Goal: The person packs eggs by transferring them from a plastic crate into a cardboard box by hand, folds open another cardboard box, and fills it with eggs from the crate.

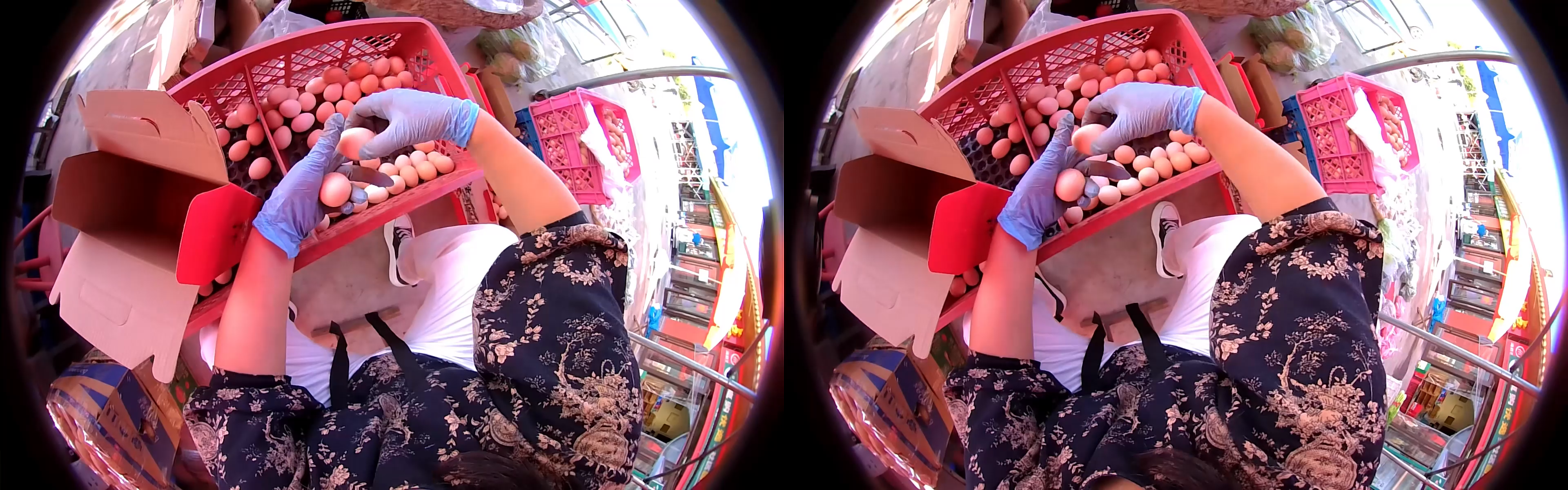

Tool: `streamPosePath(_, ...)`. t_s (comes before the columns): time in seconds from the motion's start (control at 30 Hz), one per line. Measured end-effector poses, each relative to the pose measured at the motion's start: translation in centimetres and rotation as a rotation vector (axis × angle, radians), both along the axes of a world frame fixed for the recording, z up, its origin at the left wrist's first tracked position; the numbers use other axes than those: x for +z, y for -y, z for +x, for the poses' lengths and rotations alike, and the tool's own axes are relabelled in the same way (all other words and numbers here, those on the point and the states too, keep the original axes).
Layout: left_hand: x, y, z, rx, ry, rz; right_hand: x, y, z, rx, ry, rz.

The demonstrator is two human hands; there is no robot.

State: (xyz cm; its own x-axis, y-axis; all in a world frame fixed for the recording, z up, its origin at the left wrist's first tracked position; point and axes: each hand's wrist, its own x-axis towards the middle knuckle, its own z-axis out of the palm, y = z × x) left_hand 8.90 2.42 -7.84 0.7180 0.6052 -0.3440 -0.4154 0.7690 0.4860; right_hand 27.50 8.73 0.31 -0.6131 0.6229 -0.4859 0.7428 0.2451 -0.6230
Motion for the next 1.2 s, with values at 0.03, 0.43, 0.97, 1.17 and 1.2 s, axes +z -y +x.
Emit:
streamPosePath(0.03,-0.4,0.2,0.2,0.025,0.020,0.029,-0.9,0.2,-0.5,0.058,-0.060,-0.028)
streamPosePath(0.43,0.5,-0.4,-0.5,0.260,-0.153,-0.087,-12.3,-3.7,7.8,-0.227,0.874,0.090)
streamPosePath(0.97,-0.9,-0.9,-0.7,0.310,-0.145,-0.153,-11.2,-2.6,7.5,-0.215,0.948,0.075)
streamPosePath(1.17,0.0,-0.4,-0.7,0.347,-0.211,-0.125,-14.8,-2.8,7.8,-0.153,1.018,0.142)
streamPosePath(1.2,-0.3,-0.5,-0.7,0.348,-0.209,-0.126,-15.6,-3.0,8.1,-0.145,1.039,0.170)
